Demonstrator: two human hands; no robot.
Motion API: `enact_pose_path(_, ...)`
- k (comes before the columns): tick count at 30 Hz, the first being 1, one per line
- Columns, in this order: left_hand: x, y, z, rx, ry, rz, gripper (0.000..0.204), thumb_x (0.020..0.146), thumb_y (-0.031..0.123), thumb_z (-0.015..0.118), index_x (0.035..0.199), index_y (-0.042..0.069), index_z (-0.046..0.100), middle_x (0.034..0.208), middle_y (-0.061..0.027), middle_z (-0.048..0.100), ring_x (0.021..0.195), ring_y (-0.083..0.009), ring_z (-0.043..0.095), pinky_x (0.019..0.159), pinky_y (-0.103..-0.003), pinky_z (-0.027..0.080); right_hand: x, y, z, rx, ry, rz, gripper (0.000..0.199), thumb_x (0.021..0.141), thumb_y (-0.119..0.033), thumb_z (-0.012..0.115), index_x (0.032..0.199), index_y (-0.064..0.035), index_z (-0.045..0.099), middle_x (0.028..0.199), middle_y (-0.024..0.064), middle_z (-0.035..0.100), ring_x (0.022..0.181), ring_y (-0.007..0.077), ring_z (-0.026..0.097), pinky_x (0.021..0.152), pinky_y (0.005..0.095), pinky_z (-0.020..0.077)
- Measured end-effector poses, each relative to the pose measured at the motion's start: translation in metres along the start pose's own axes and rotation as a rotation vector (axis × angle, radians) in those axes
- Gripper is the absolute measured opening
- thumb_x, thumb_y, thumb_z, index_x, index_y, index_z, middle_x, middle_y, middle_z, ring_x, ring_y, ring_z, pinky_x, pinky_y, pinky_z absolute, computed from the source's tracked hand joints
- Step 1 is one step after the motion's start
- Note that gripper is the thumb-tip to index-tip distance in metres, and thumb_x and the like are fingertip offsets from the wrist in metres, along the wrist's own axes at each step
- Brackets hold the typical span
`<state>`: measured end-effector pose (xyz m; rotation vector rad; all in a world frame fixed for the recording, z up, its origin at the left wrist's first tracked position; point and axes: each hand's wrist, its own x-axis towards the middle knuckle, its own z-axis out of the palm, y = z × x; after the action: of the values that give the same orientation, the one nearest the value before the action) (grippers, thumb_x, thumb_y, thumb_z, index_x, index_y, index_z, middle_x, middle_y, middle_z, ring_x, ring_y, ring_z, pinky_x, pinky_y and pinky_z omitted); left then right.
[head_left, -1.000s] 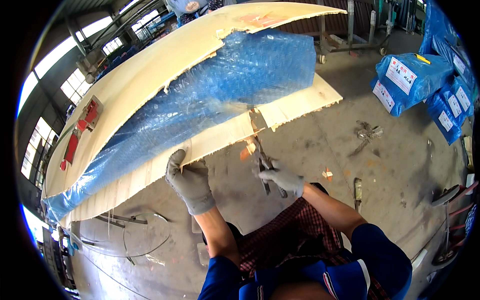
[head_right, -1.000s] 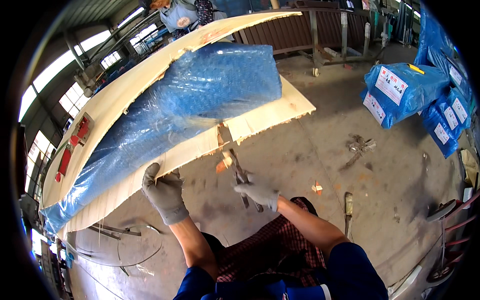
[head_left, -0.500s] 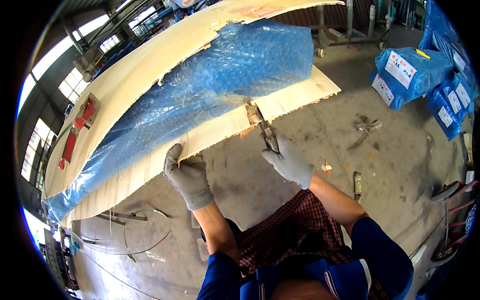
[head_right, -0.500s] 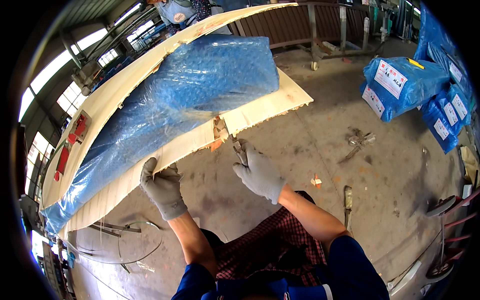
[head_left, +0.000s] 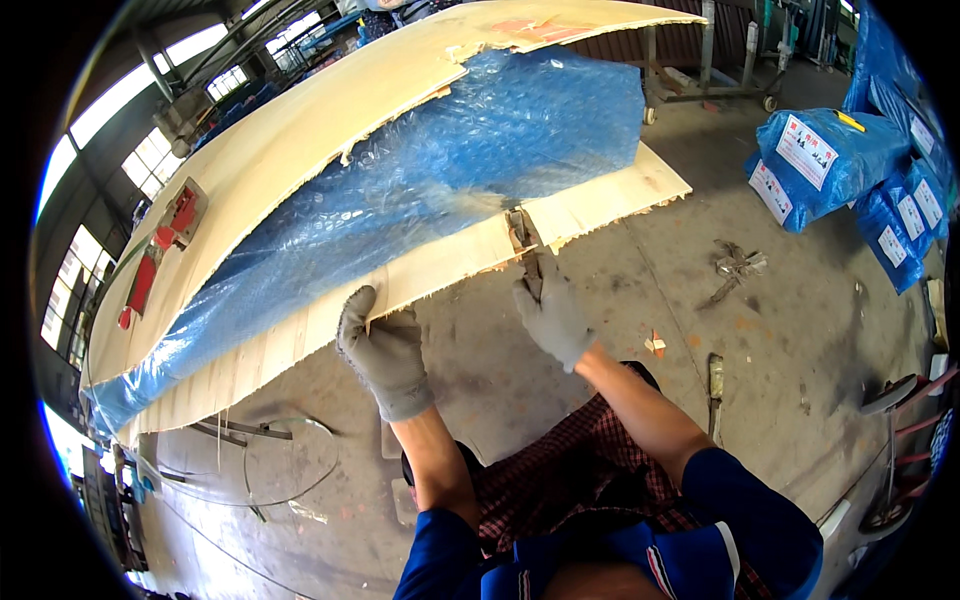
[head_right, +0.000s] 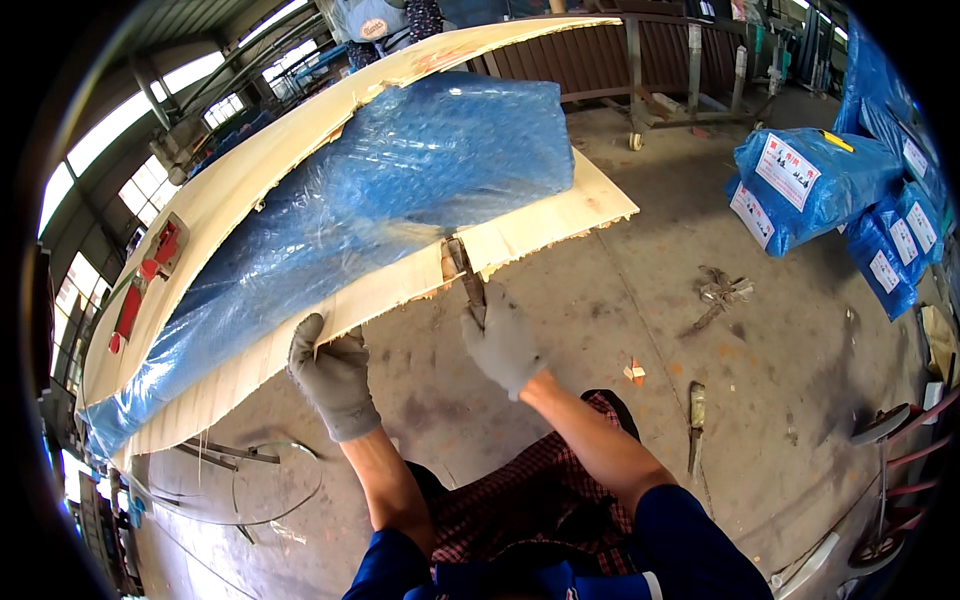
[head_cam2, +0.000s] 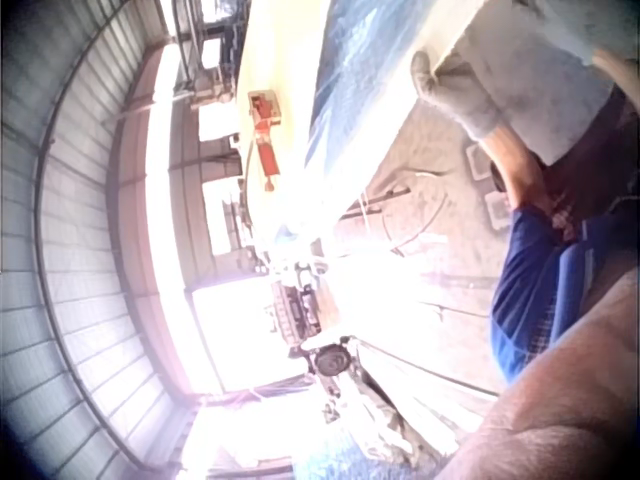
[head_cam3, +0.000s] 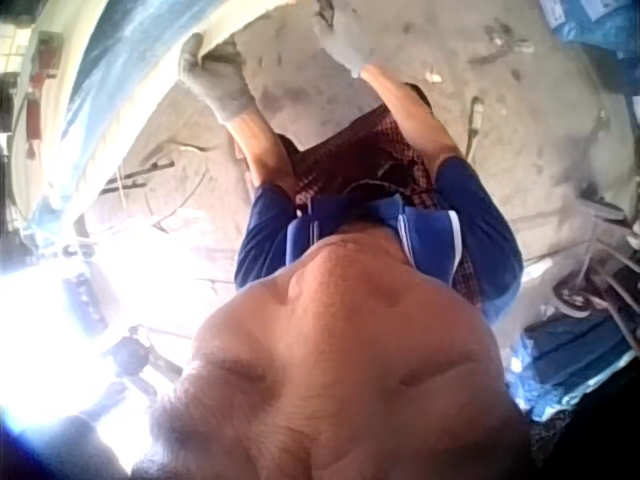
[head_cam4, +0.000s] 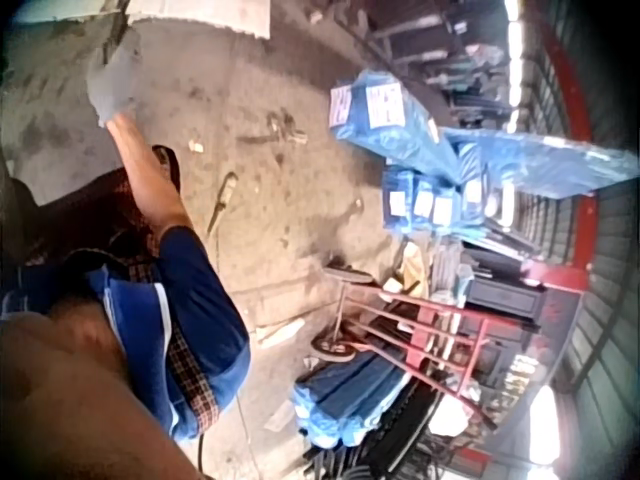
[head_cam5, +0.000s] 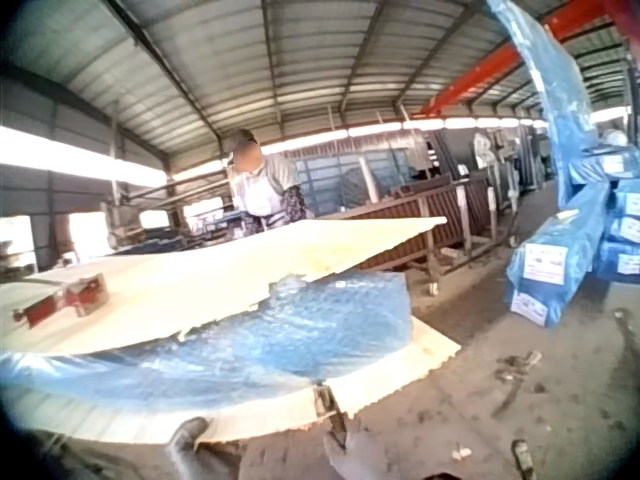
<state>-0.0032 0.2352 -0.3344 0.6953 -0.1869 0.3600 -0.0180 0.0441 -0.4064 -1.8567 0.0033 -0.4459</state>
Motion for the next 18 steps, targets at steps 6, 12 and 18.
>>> enact_pose_path(6,0.001,0.001,-0.006,-0.026,0.01,-0.004,0.009,0.084,0.003,0.049,0.083,-0.004,0.056,0.086,-0.0123,0.059,0.08,-0.025,0.062,0.072,-0.037,0.054,-0.023,-0.004,-0.035,0.935,-0.592,0.539,0.009,0.086,-0.011,0.055,0.092,-0.0038,0.056,0.08,0.0037,0.058,0.069,0.0152,0.058,0.061,0.0295,0.046)
enact_pose_path(12,-0.004,0.001,0.007,0.021,0.03,0.017,0.012,0.084,0.006,0.05,0.082,-0.002,0.059,0.084,-0.0104,0.059,0.076,-0.0207,0.061,0.067,-0.032,0.051,-0.038,0.009,-0.039,0.748,-0.434,0.411,0.008,0.086,-0.01,0.057,0.09,-0.0032,0.054,0.077,0.0006,0.054,0.069,0.0111,0.054,0.065,0.0231,0.0443)
enact_pose_path(18,-0.002,0.003,0.0,-0.025,-0.006,-0.01,0.007,0.083,0.002,0.051,0.083,-0.003,0.056,0.086,-0.0111,0.059,0.082,-0.0245,0.063,0.076,-0.039,0.055,-0.022,-0.006,-0.046,0.507,-0.507,0.259,0.009,0.086,-0.012,0.057,0.089,-0.0056,0.051,0.073,-0.0023,0.049,0.065,0.0066,0.047,0.063,0.024,0.0418)
